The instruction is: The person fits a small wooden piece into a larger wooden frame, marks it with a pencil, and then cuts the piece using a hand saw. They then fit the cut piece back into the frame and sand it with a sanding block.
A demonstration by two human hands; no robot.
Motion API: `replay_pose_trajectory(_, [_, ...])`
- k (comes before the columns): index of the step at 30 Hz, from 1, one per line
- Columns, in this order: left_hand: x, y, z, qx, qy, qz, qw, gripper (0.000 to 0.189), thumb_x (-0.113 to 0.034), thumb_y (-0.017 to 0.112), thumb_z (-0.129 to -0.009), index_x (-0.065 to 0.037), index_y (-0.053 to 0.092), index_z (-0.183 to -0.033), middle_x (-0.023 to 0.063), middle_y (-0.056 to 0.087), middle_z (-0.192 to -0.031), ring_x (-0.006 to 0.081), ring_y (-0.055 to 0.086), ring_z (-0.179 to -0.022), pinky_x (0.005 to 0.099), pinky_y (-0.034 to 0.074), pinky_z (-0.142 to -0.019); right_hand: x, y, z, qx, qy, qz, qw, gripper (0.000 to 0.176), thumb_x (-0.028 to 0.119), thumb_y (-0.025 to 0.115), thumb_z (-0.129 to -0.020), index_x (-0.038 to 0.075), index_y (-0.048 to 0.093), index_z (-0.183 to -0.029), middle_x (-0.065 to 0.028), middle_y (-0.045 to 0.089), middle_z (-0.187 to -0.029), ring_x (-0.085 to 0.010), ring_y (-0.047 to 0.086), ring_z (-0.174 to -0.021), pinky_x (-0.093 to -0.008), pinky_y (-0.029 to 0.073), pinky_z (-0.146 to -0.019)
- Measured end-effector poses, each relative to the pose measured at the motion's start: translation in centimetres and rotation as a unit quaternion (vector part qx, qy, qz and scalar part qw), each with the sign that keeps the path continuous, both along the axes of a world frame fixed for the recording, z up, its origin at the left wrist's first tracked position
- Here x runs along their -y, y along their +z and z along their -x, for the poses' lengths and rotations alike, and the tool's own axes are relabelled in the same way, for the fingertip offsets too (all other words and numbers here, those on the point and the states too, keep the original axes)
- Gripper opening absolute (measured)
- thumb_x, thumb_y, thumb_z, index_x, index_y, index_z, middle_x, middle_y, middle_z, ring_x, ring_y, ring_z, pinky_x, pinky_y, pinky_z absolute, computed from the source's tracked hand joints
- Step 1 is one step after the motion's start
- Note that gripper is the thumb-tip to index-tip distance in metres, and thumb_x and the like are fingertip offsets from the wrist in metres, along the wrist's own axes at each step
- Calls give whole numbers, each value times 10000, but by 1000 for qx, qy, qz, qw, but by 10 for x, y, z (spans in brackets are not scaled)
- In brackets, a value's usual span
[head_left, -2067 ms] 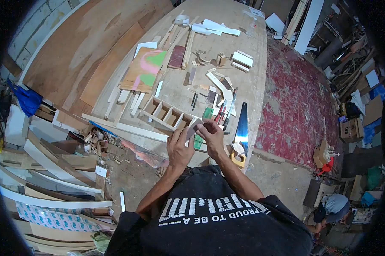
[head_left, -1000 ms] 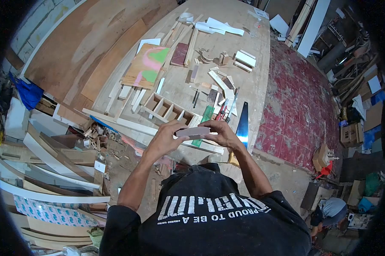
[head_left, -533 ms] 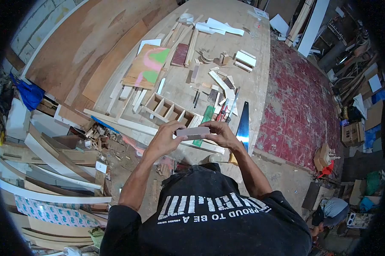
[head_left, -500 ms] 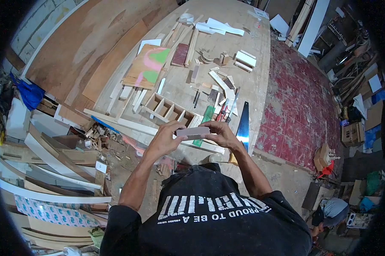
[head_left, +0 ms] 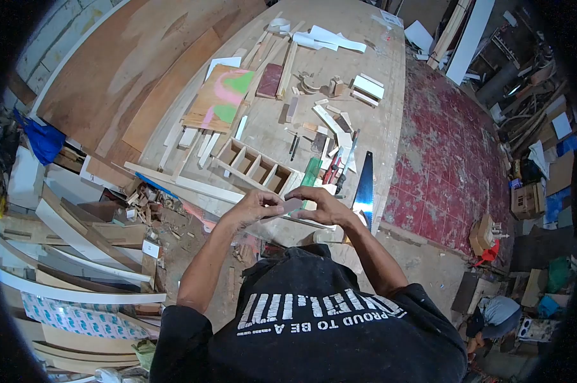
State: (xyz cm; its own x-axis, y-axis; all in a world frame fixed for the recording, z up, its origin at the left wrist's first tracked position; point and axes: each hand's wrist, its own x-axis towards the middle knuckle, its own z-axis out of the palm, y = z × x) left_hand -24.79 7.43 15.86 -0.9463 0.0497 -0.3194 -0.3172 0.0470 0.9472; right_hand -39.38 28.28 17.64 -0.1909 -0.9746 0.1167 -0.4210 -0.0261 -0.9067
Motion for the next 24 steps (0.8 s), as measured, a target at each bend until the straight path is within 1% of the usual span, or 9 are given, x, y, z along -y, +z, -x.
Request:
replay_pose_trajectory(1, [-1, -12, 1, -6, 13, -9, 1000, 223, -200, 753, -867, -22, 733, -1000, 5, 697, -916, 76, 597, -834, 242, 472, -745, 0, -4, -3, 0, -1, -1, 1000, 443, 242, 741, -871, 13, 609, -1226, -115, 657, -1157, -225, 625, -1090, -370, 500, -947])
replay_pose_trajectory(4, [-11, -27, -3, -21, 48, -23, 998, 219, -199, 767, -845, -27, 742, -978, 0, 691, -872, 72, 581, -794, 248, 464, -727, 4, -31, -8, 198, -126, -52, 971, 460, 261, 705, -910, 6, 562, -1264, -125, 593, -1224, -248, 567, -1179, -390, 498, -966])
replay_pose_trajectory(8, [-15, -42, -3, -4, 95, -31, 995, 224, -210, 769, -847, -29, 747, -977, 0, 680, -824, 68, 568, -768, 252, 458, -713, 13, -54, -9, 256, -151, -43, 954, 484, 256, 702, -908, -17, 541, -1273, -151, 598, -1215, -261, 576, -1166, -382, 505, -949])
replay_pose_trajectory(11, [-17, -58, 7, 17, 153, -73, 985, 229, -205, 749, -868, -22, 742, -1006, -2, 681, -830, 69, 572, -767, 249, 459, -710, 21, -59, -8, 255, -226, -71, 937, 503, 248, 706, -901, -34, 527, -1277, -169, 597, -1223, -279, 585, -1155, -380, 512, -928])
replay_pose_trajectory(13, [-11, -74, 23, 9, 200, -97, 975, 238, -202, 741, -876, -17, 738, -1027, 0, 685, -843, 71, 576, -767, 248, 459, -706, 28, -77, 1, 199, -308, -67, 928, 502, 258, 709, -893, -42, 543, -1259, -188, 611, -1209, -279, 605, -1123, -382, 514, -917])
replay_pose_trajectory(14, [-6, -81, 31, 16, 231, -114, 966, 251, -197, 740, -877, -13, 732, -1048, 7, 692, -868, 76, 584, -772, 247, 461, -708, 31, -89, 8, 143, -318, -83, 933, 482, 269, 711, -887, -49, 576, -1224, -189, 653, -1129, -258, 644, -1021, -353, 533, -840])
replay_pose_trajectory(15, [-2, -86, 38, 24, 262, -131, 956, 266, -192, 738, -877, -8, 726, -1069, 14, 698, -893, 81, 592, -777, 245, 462, -710, 36, -92, 11, 143, -317, -84, 934, 482, 269, 711, -887, -49, 576, -1224, -189, 653, -1129, -258, 644, -1021, -353, 533, -840])
replay_pose_trajectory(18, [13, -96, 56, 49, 239, -118, 963, 299, -201, 713, -898, -10, 698, -1127, 32, 700, -957, 97, 619, -845, 245, 473, -761, 59, -109, 11, 286, -359, -116, 881, 416, 261, 704, -908, -44, 611, -1174, -122, 692, -933, -198, 672, -827, -300, 514, -661])
replay_pose_trajectory(24, [31, -128, 78, 54, 230, -66, 969, 309, -185, 677, -921, -7, 683, -1173, 37, 701, -966, 112, 632, -835, 261, 488, -756, 100, -144, 7, 300, -373, -119, 870, 356, 211, 661, -923, -59, 625, -1152, -127, 694, -904, -185, 644, -748, -308, 514, -647])
